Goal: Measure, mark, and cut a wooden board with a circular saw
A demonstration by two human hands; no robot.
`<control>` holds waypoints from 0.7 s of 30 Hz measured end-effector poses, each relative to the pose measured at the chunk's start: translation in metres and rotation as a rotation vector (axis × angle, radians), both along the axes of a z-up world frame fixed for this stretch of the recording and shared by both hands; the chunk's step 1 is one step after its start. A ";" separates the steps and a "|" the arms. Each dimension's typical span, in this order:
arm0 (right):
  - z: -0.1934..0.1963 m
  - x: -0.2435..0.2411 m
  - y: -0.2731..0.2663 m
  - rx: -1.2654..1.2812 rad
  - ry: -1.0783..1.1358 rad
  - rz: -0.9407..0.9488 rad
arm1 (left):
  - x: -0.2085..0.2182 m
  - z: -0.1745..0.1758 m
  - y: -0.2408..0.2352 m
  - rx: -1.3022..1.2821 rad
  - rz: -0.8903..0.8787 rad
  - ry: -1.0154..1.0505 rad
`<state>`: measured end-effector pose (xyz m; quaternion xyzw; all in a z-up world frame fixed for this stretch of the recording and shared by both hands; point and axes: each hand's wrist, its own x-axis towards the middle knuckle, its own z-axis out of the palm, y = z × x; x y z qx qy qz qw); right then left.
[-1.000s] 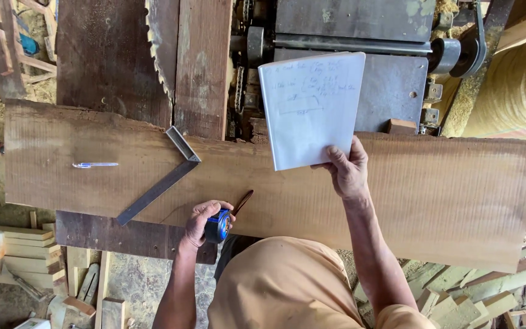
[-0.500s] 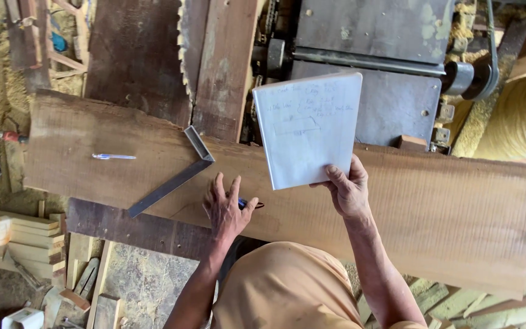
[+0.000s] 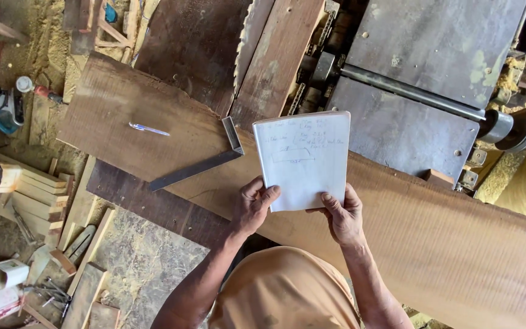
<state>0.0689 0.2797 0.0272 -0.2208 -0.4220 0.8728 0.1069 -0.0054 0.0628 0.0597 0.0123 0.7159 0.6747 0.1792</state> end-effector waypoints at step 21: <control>0.005 -0.001 -0.005 0.003 -0.027 0.034 | 0.005 0.012 0.000 0.019 0.037 -0.005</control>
